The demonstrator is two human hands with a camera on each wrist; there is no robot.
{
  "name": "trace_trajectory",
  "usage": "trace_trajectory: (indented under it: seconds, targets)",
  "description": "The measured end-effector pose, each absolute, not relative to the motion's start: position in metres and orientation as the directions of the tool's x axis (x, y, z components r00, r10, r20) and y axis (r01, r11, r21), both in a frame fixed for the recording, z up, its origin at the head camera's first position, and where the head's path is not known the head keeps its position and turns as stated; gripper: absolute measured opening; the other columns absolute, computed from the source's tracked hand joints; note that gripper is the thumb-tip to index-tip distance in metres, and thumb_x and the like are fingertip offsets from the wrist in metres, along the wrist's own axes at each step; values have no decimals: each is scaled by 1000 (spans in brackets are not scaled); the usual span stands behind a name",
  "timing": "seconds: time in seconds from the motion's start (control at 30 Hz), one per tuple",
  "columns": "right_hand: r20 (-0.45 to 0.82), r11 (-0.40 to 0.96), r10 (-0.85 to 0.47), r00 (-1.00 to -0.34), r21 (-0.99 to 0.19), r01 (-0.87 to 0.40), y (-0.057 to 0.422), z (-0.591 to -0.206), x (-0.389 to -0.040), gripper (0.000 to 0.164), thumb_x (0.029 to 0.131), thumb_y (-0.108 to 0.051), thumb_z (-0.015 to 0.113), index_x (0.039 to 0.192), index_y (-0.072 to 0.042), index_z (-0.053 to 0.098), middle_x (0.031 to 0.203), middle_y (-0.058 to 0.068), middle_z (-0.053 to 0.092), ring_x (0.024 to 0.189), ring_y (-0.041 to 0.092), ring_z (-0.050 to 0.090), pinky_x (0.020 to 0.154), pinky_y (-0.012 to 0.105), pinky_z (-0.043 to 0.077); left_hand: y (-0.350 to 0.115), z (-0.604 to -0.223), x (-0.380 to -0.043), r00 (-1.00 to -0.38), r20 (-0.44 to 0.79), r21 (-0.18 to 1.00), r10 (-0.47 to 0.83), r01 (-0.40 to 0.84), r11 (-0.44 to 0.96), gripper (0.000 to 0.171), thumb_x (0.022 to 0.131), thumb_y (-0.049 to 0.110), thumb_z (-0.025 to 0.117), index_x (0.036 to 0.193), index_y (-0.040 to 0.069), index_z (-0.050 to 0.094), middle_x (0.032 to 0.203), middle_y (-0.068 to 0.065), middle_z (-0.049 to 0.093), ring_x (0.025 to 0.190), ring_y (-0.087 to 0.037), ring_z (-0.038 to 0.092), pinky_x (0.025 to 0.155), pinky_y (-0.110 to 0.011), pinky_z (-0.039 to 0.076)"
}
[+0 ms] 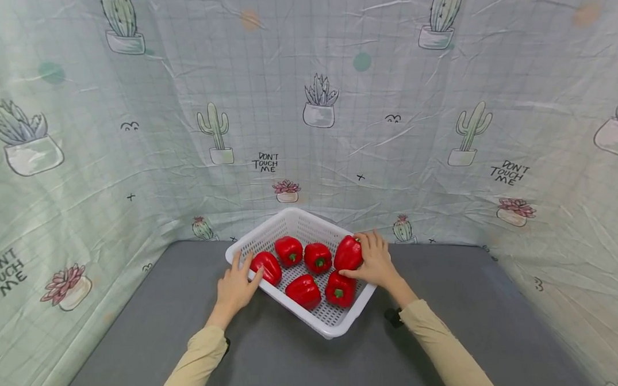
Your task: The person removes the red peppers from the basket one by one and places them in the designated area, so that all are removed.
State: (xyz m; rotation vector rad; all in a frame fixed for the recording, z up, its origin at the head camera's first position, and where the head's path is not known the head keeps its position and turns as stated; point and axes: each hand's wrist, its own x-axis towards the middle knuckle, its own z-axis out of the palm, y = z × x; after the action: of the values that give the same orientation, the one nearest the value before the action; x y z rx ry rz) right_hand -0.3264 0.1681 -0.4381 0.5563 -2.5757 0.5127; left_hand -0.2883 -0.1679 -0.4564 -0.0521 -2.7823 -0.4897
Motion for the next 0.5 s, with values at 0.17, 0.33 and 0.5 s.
trace_trajectory:
  seconds: [0.17,0.33,0.5]
  targets:
    - [523,837,-380,-763,-157,-525,166,-436,-324,84,58,-51,75,121,-11,36,117,17,47,119,43,35,93,58,28,-168,-458,-287,-952,306,329,-24,82,941,61,87,48,43,136,13,37,141,-21,29,101,-45,52,77,-62,42]
    - [557,820,-446,-701,-58,-569,165,-435,-323,76,63,-50,72,119,-13,37,114,13,47,111,32,40,90,53,32,-168,-459,-287,-953,303,327,-22,82,941,62,87,48,43,137,13,36,142,-21,28,101,-46,52,77,-62,42]
    - [568,813,-463,-680,-33,-581,162,-432,-321,62,72,-44,68,118,-17,37,116,14,45,109,29,42,91,52,32,-168,-459,-289,-952,306,333,-26,81,939,62,87,49,43,137,13,36,142,-21,27,102,-46,51,77,-62,42]
